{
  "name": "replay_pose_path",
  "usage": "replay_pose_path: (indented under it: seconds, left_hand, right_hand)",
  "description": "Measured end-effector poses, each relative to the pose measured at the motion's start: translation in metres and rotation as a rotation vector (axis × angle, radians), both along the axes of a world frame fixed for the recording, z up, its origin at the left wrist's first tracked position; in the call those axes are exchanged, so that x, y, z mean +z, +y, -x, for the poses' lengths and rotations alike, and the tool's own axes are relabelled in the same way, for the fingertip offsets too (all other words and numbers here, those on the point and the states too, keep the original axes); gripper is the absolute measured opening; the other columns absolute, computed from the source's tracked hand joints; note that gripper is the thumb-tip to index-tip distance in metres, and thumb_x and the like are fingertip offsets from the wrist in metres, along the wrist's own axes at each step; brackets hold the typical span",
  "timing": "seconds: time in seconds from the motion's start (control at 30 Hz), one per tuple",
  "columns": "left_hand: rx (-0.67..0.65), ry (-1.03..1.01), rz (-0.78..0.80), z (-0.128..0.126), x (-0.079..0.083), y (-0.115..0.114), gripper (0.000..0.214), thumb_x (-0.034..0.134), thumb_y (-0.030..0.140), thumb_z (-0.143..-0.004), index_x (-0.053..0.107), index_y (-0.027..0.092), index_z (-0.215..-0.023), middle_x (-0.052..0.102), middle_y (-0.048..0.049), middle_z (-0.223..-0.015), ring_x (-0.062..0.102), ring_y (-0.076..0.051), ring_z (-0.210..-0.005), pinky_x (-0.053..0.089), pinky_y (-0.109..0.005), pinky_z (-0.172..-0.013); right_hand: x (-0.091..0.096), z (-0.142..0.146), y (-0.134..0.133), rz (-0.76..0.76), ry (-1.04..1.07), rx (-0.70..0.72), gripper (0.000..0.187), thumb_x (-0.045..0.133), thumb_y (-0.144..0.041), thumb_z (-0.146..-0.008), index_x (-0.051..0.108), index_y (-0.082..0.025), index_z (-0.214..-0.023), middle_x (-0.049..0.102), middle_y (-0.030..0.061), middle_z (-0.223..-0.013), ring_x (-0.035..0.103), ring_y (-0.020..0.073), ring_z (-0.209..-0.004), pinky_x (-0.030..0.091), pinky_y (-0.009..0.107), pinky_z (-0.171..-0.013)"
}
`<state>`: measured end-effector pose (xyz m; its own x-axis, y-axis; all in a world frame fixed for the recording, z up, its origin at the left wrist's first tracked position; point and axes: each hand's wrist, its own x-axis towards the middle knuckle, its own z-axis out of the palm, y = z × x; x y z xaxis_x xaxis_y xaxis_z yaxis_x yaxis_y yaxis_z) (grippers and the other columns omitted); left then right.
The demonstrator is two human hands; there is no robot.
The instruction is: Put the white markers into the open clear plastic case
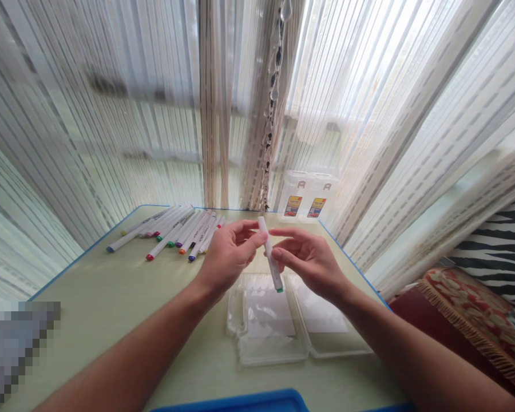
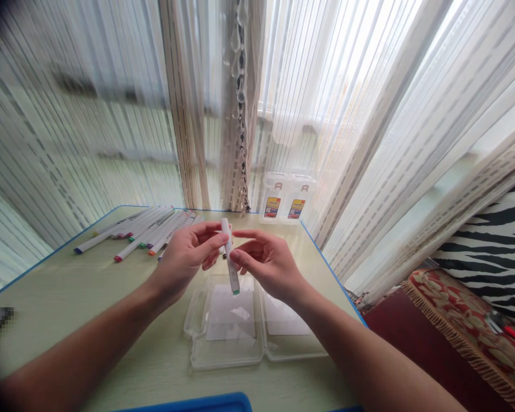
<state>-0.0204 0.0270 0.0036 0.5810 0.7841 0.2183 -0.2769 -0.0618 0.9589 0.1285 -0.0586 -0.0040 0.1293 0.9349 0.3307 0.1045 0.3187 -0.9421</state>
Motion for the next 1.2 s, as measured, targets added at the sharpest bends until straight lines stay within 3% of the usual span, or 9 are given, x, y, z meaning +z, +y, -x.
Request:
replay_pose_path:
  seconds: [0.23, 0.43, 0.57, 0.73, 0.83, 1.0, 1.2]
  left_hand:
    - [-0.037, 0.090, -0.042, 0.001, -0.004, 0.004, 0.043, 0.079, 0.025, -0.071, 0.065, 0.010, -0.109, 0.063, 0.0020, -0.060, 0.045, -0.006, -0.045, 0.033, -0.019, -0.044]
    - [-0.051, 0.153, -0.093, 0.004, -0.002, 0.004, 0.057, 0.079, 0.026, -0.071, 0.061, 0.009, -0.122, 0.066, -0.0004, -0.061, 0.049, -0.008, -0.047, 0.036, -0.020, -0.044]
    - [-0.042, 0.179, -0.166, 0.003, -0.003, 0.003, 0.053, 0.076, 0.033, -0.075, 0.062, 0.009, -0.120, 0.066, -0.0018, -0.061, 0.052, -0.010, -0.046, 0.039, -0.021, -0.043]
    - [0.069, 0.196, -0.289, 0.005, -0.011, 0.015, 0.034, 0.057, 0.043, -0.089, 0.069, 0.012, -0.099, 0.068, -0.0046, -0.070, 0.052, -0.009, -0.045, 0.040, -0.022, -0.044]
    - [0.129, 0.289, -0.358, 0.007, -0.015, 0.021, 0.029, 0.055, 0.039, -0.088, 0.070, 0.014, -0.090, 0.066, -0.0031, -0.066, 0.052, -0.009, -0.046, 0.039, -0.022, -0.045]
    - [0.089, 0.435, -0.469, 0.004, -0.016, 0.021, 0.026, 0.055, 0.032, -0.085, 0.067, 0.014, -0.072, 0.065, -0.0022, -0.062, 0.053, -0.011, -0.051, 0.039, -0.022, -0.050]
    - [0.098, 0.511, -0.557, 0.003, -0.017, 0.021, 0.027, 0.052, 0.029, -0.084, 0.067, 0.014, -0.067, 0.059, 0.0003, -0.055, 0.049, -0.011, -0.053, 0.033, -0.023, -0.051]
  right_hand:
    - [0.002, -0.001, 0.002, 0.124, 0.115, 0.041, 0.074, 0.083, -0.031, -0.072, 0.048, -0.015, -0.134, 0.074, 0.0017, -0.072, 0.065, 0.0129, -0.053, 0.057, 0.026, -0.053]
    - [0.000, -0.001, 0.003, 0.149, 0.119, 0.041, 0.084, 0.085, -0.034, -0.069, 0.043, -0.017, -0.140, 0.073, 0.0006, -0.072, 0.067, 0.0138, -0.053, 0.057, 0.026, -0.052]
    - [0.000, -0.001, 0.003, 0.145, 0.089, 0.077, 0.075, 0.084, -0.034, -0.071, 0.048, -0.017, -0.135, 0.072, -0.0005, -0.068, 0.067, 0.0141, -0.055, 0.057, 0.026, -0.053]
    - [0.004, 0.001, -0.002, 0.209, 0.098, 0.147, 0.061, 0.082, -0.029, -0.073, 0.050, -0.018, -0.124, 0.071, -0.0017, -0.066, 0.066, 0.0129, -0.054, 0.055, 0.025, -0.054]
    - [0.004, 0.004, -0.005, 0.312, 0.094, 0.214, 0.057, 0.082, -0.030, -0.073, 0.048, -0.019, -0.117, 0.069, -0.0036, -0.063, 0.065, 0.0133, -0.051, 0.054, 0.024, -0.053]
    - [-0.007, 0.011, -0.005, 0.397, 0.050, 0.349, 0.052, 0.080, -0.032, -0.075, 0.045, -0.021, -0.111, 0.065, -0.0065, -0.058, 0.057, 0.0097, -0.043, 0.042, 0.017, -0.040]
    - [-0.013, 0.018, -0.004, 0.444, 0.039, 0.325, 0.051, 0.080, -0.032, -0.074, 0.044, -0.021, -0.108, 0.060, -0.0097, -0.056, 0.049, 0.0065, -0.039, 0.036, 0.014, -0.036]
